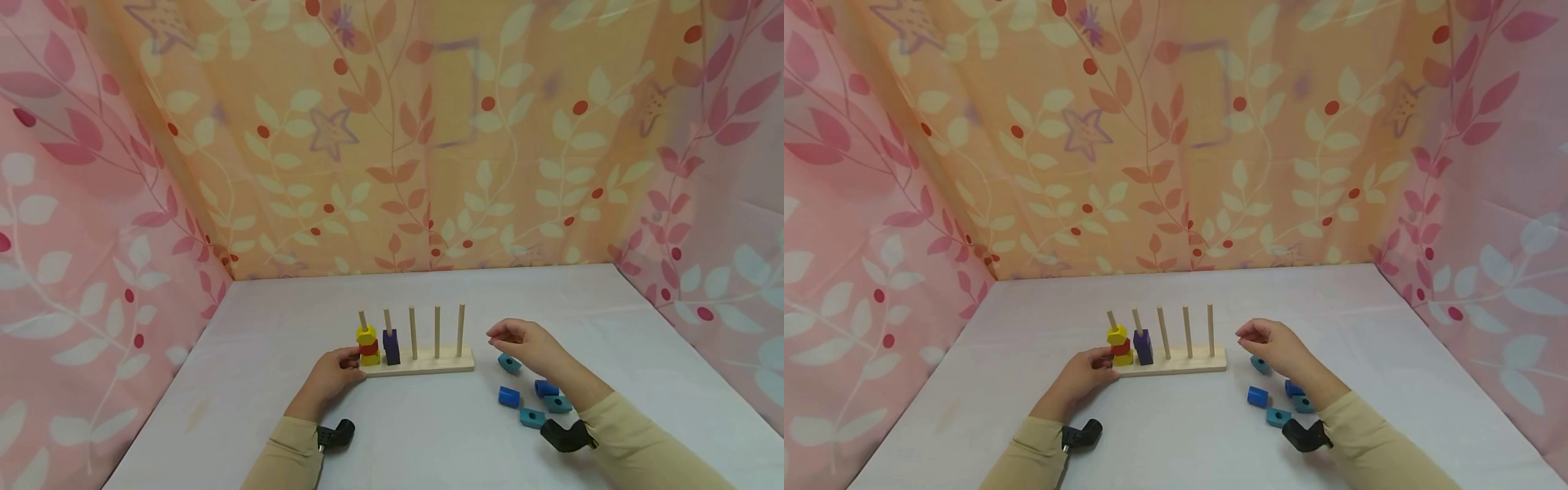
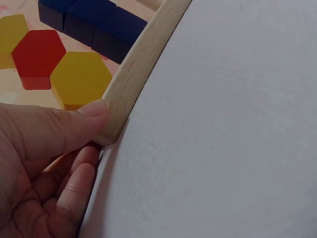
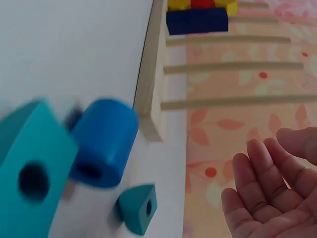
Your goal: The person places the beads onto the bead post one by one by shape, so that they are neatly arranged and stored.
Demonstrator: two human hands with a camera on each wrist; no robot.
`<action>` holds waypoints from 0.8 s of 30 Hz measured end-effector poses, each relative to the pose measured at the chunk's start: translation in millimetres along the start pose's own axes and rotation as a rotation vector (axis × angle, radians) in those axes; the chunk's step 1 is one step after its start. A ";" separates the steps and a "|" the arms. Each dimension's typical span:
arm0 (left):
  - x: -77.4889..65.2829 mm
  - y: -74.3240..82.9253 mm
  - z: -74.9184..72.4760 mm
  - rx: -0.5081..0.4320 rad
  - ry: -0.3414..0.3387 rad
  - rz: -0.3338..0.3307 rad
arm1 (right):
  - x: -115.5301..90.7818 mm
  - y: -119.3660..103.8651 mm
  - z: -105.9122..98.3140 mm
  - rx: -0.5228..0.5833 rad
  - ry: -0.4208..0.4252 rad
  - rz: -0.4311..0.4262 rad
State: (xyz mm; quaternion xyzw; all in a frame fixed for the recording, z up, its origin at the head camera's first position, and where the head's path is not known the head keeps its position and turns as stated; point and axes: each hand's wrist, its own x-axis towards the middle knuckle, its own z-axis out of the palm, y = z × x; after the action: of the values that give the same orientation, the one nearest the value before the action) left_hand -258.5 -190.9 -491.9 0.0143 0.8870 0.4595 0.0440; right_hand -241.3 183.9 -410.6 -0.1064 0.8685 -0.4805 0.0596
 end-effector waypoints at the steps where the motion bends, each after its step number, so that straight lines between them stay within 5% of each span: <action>1: 0.1 0.0 0.0 -0.002 0.000 -0.004 | -1.2 2.5 -3.2 -0.006 0.000 0.005; 11: 0.1 1.5 -0.4 -0.008 0.003 -0.012 | -14.5 26.8 -26.7 -0.080 -0.058 0.101; 18: -1.1 1.9 -0.9 -0.040 -0.006 -0.098 | -22.6 47.0 -37.0 -0.104 -0.162 0.117; 24: 0.2 0.9 -0.1 -0.023 -0.003 -0.039 | -30.6 58.5 -49.8 -0.166 -0.210 0.100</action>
State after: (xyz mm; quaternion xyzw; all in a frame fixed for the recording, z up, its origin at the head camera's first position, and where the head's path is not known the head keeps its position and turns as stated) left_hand -258.7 -190.5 -491.1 -0.0029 0.8817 0.4685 0.0547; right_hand -229.4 262.4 -433.6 -0.1172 0.8985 -0.3895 0.1653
